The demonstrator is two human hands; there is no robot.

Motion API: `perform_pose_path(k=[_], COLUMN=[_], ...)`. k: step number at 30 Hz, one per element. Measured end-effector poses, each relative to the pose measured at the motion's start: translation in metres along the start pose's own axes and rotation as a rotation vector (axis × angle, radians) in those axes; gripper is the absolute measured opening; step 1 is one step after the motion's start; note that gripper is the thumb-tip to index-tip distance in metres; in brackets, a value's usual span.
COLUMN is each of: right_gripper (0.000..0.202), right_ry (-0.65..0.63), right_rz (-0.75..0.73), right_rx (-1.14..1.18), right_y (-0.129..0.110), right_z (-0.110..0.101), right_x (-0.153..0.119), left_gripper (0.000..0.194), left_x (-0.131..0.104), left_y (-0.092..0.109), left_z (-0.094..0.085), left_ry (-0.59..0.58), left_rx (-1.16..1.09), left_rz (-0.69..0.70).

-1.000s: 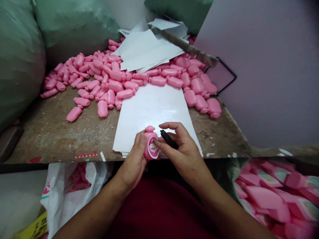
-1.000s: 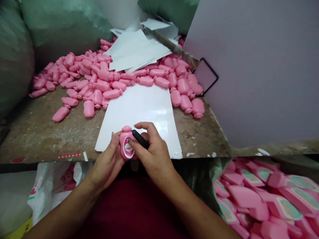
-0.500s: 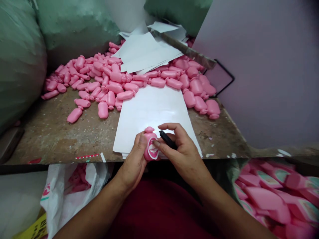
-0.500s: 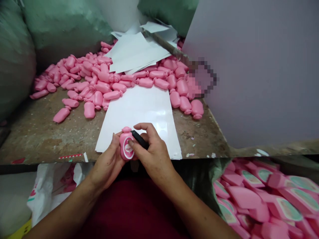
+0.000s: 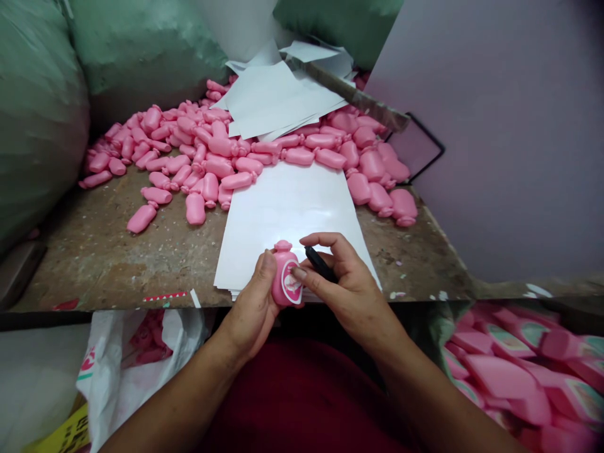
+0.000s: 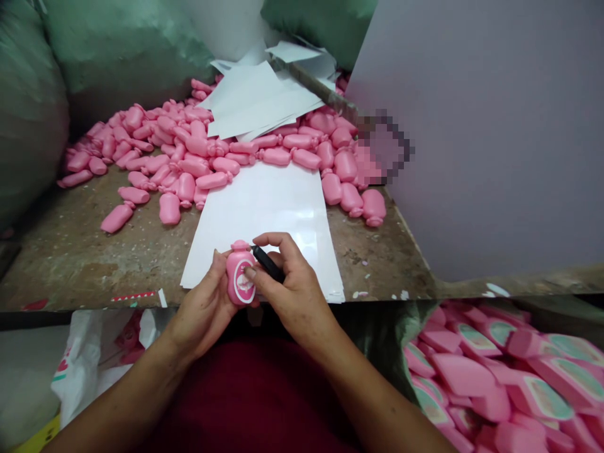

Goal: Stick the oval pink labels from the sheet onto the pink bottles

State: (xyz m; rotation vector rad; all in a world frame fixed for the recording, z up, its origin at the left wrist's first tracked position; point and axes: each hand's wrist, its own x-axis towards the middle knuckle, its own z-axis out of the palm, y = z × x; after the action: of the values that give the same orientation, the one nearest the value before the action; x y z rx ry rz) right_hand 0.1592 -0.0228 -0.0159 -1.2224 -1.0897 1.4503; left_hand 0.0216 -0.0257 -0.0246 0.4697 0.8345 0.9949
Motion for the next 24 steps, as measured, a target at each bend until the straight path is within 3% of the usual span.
perform_pose_path(k=[24], right_gripper=[0.035], right_ry=[0.024], right_rz=[0.001], right_rx=[-0.060], right_y=[0.0022], right_z=[0.0007], right_x=[0.0007], left_gripper=[0.042], left_x=[0.0002], left_y=[-0.0034], left_z=[-0.0033], left_ry=[-0.008], left_rx=[0.049], left_rz=[0.040])
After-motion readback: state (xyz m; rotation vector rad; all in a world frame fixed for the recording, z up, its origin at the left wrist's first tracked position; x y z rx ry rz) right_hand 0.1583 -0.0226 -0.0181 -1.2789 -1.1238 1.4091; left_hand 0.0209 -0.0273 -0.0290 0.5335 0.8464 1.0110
